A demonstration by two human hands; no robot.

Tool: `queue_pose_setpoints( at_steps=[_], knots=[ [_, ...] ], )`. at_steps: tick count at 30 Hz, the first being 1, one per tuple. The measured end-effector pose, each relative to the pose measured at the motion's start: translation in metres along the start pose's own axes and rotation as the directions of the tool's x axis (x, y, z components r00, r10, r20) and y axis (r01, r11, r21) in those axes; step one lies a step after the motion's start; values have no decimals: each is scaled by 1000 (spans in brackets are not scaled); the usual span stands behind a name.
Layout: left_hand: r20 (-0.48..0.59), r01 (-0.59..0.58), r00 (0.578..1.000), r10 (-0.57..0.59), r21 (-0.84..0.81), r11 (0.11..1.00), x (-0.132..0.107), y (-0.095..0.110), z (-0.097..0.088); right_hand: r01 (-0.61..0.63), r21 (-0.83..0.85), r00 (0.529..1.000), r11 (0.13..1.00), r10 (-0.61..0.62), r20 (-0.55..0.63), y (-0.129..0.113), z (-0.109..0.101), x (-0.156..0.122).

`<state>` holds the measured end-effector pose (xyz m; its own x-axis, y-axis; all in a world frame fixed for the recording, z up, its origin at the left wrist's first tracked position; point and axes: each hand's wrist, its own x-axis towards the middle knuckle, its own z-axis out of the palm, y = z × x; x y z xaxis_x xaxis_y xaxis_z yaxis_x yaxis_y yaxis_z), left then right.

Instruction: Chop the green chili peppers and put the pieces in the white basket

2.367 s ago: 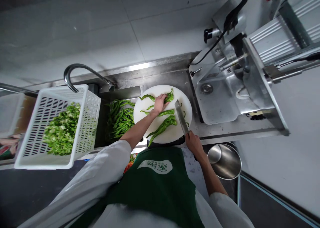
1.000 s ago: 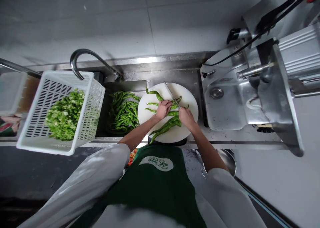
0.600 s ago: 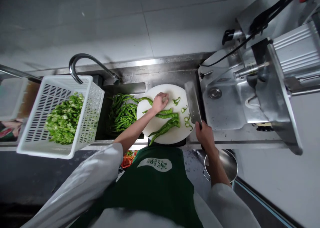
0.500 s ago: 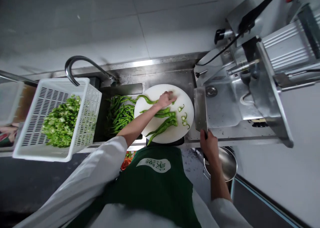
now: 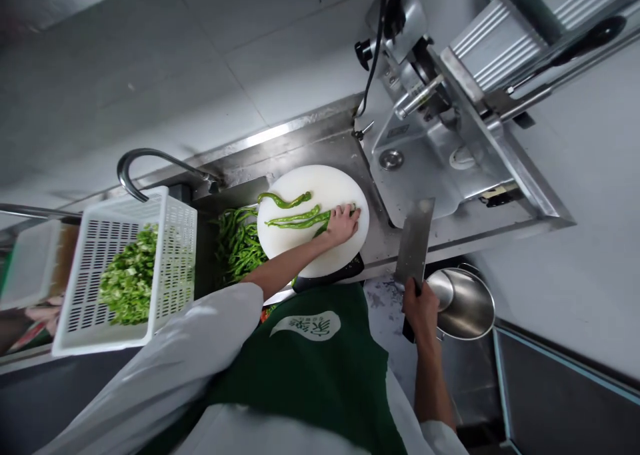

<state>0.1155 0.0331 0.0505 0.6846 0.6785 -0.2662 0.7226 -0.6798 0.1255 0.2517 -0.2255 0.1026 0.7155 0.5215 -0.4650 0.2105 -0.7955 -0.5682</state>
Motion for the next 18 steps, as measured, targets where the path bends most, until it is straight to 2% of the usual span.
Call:
queue_pose_setpoints(
  at_steps=[3, 5, 8, 11, 13, 15, 16, 17, 18],
  knots=[
    [22, 5, 1000, -3, -72, 997, 7, -12, -1, 52, -4, 999, 999, -52, 1, 0, 1, 4],
    [45, 60, 998, -51, -235, 970, 15, -19, -3, 90, -15, 996, 996, -90, -2, -1, 1, 7],
    [75, 141, 990, -119, -484, 864, 29, -24, -8, 142, -43, 990, 989, -143, -17, -2, 1, 8],
    [70, 158, 987, -147, -625, 764, 39, -31, -18, 154, -63, 988, 986, -155, -6, -3, 2, 5],
    [65, 158, 985, -161, -726, 669, 35, -38, -28, 158, -68, 987, 985, -157, 21, -5, 5, 4],
    [44, 135, 982, -185, -845, 518, 17, -52, -39, 178, -75, 983, 981, -174, 59, -10, 9, 5],
    [21, 103, 979, -203, -910, 401, 0, -62, -44, 194, -82, 979, 977, -188, 82, -15, 13, 7],
    [-8, 49, 972, -235, -971, 233, -22, -75, -48, 214, -95, 973, 972, -204, 104, -20, 17, 9],
    [-41, -37, 960, -275, -999, 21, -49, -89, -49, 238, -114, 967, 965, -224, 126, -26, 21, 13]
  ],
)
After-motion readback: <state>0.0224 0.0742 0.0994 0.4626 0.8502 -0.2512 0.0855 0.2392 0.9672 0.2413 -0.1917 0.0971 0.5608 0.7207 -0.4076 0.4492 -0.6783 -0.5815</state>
